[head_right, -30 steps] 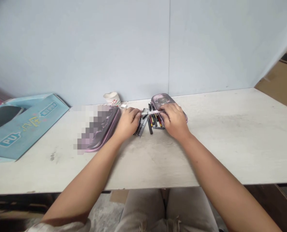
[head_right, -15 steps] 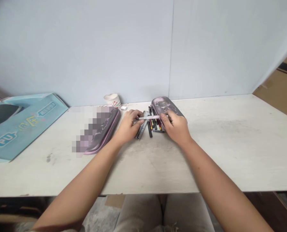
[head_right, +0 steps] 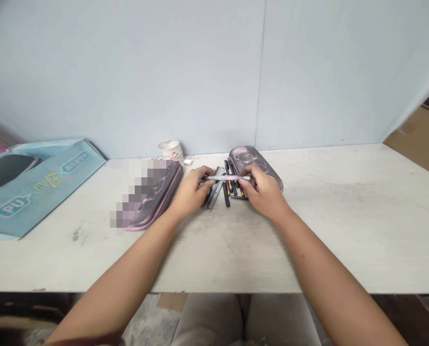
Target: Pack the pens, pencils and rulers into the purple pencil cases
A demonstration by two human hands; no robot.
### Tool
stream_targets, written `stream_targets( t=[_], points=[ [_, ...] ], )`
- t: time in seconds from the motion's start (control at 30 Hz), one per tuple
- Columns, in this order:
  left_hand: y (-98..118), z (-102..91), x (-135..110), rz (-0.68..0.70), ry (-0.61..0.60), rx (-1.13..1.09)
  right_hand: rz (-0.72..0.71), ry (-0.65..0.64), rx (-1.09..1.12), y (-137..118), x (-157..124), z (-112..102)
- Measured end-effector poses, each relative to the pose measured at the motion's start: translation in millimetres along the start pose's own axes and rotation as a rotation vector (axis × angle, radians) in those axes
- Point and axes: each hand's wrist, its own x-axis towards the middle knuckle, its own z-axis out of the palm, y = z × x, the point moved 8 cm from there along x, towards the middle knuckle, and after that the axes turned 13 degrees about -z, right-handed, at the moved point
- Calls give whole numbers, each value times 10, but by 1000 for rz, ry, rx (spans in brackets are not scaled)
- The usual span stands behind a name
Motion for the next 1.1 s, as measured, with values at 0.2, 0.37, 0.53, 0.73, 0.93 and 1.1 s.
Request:
stream_targets(
  t=[0.2, 0.37, 0.53, 0.73, 0.93, 1.1],
  points=[
    [-20, -7, -15, -10, -17, -1, 2, 11, -22, 27, 1, -13],
    [99, 80, -26, 70, -15, 129, -74, 15, -171, -94, -8, 10],
    [131, 334, 113, 154, -58, 266, -194, 9, -569, -284, -59, 154],
    [14, 451, 214, 197, -50, 337, -275, -146, -723, -330, -80, 450],
    [-189, 315, 154, -90, 51, 251, -212, 146, -783, -59, -12, -39],
    [-308, 478, 64, -214, -86, 279, -32, 147, -745, 238, -51, -102]
  ],
)
